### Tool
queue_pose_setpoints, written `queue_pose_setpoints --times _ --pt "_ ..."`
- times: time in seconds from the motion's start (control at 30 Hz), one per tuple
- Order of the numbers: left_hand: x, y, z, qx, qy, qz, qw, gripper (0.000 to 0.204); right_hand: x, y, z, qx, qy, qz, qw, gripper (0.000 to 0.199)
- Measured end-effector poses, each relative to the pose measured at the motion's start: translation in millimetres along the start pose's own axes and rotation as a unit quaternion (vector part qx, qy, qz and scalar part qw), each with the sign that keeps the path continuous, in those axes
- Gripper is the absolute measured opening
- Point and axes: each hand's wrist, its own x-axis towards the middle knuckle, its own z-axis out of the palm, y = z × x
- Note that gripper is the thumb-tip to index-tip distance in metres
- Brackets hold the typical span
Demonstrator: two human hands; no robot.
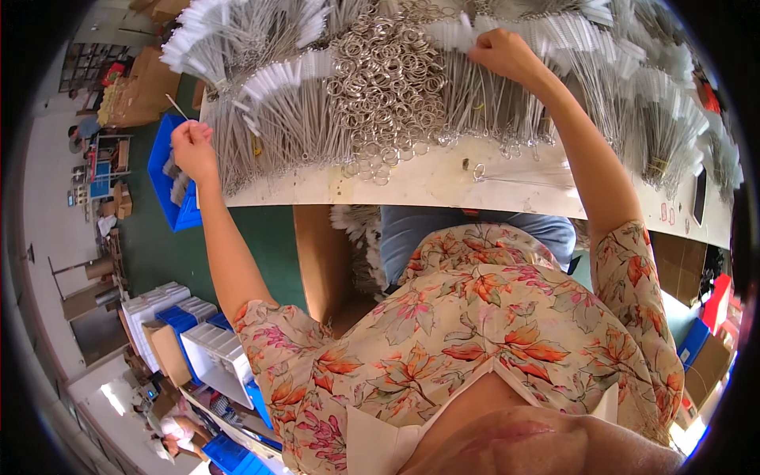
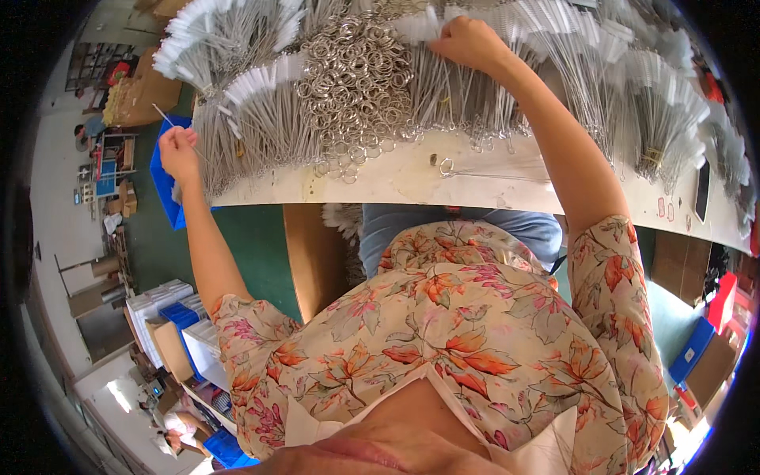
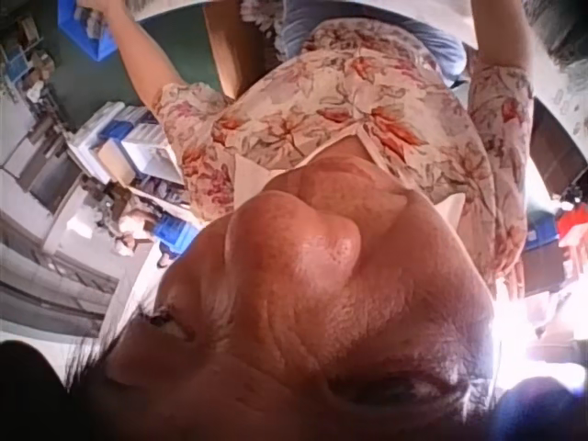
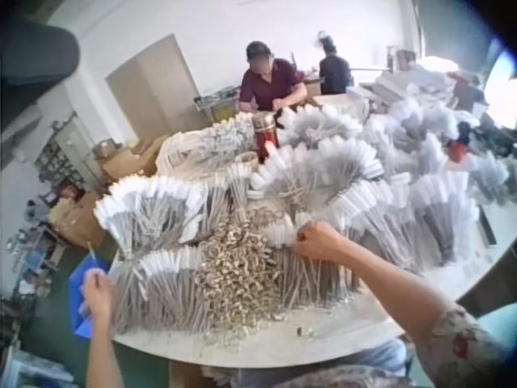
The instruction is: The person threads wire brushes onto metal rings by hand and places the assembled brush sets into a cardboard box.
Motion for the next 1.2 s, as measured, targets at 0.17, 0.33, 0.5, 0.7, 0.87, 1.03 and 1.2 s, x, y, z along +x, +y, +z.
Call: queue_pose_setpoints --times 0.17,0.33,0.5,0.7,0.87,1.03,1.2 --pt "-9.7 26.2 36.5 0.058 -0.187 -0.014 0.981 0.035 -17.1 -11.2 -47.5 0.499 0.055 0.126 0.856 0.025" --pt "-19.6 -15.4 53.2 0.003 -0.247 -0.084 0.965 0.031 -48.8 46.5 -108.3 0.176 0.271 0.007 0.946 0.024" --pt "-18.2 -16.9 69.5 -0.012 -0.222 -0.088 0.971 0.024 -84.0 71.5 -116.4 -0.043 0.188 0.127 0.973 0.022" --pt "-6.1 7.8 50.6 0.018 -0.155 0.013 0.988 0.022 -94.2 96.1 -117.9 -0.115 0.220 0.244 0.937 0.022" --pt "3.4 59.8 54.8 -0.050 0.008 0.088 0.995 0.025 -103.7 113.4 -105.7 -0.073 0.180 0.244 0.950 0.025" --pt "2.8 103.4 48.4 -0.059 0.003 0.119 0.991 0.027 -123.0 104.7 -138.0 0.020 0.437 0.112 0.892 0.021" --pt "-21.9 106.9 34.7 -0.144 -0.091 0.032 0.985 0.028 -181.6 181.3 -211.8 0.203 0.573 0.132 0.783 0.024"
